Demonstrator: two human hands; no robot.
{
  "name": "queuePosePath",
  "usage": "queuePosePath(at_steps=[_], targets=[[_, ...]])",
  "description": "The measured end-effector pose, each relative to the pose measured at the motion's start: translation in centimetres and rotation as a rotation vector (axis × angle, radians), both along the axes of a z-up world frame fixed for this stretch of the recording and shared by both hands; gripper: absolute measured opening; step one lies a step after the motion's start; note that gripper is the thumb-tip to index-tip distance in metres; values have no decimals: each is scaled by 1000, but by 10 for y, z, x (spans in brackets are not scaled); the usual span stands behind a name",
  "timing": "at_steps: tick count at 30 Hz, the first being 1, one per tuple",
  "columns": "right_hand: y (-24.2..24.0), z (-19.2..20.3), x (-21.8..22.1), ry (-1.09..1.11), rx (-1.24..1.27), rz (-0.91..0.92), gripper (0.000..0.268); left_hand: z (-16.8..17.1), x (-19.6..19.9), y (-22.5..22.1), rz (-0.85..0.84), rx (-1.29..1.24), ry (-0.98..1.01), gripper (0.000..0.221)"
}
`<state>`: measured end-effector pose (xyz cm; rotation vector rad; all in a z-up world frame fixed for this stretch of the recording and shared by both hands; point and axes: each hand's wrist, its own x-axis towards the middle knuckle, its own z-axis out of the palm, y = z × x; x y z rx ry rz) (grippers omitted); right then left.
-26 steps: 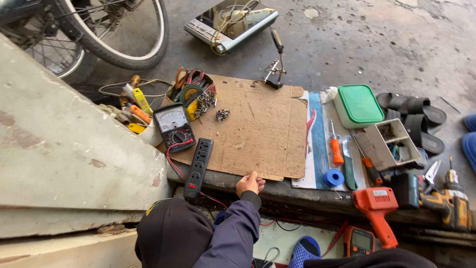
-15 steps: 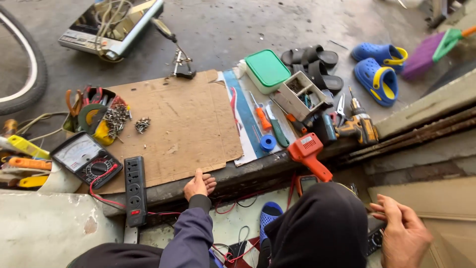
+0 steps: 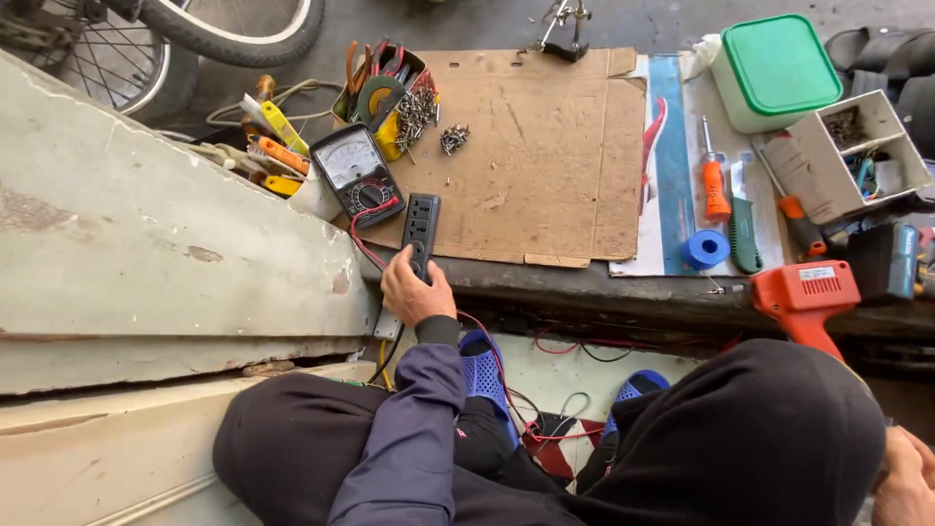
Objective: Repairing a TV remote control by prying it open and cleaning internal components with a utility knife.
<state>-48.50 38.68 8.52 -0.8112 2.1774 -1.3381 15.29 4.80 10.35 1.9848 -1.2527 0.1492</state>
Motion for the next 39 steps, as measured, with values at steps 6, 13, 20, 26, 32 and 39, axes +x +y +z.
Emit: queuePosePath(at_steps=[6, 13, 20, 26, 32, 39], targets=[[7, -32, 31, 64, -192, 26, 57, -50, 47, -18, 21, 486, -30, 89], [-14, 167, 151, 70, 26, -271, 51, -49, 57, -23, 9, 422, -176, 50], [113, 152, 115, -132, -277, -659, 24, -58, 70, -31, -160, 235, -202, 60], [138, 121, 121, -98, 31, -813, 33, -39, 37, -43, -207, 9, -371, 49], [71, 75, 131, 173, 766, -531, 107, 53, -82, -12, -715, -35, -167, 61], [133, -42, 61, -44, 400, -757, 71, 58, -133, 55, -689, 237, 366, 68]])
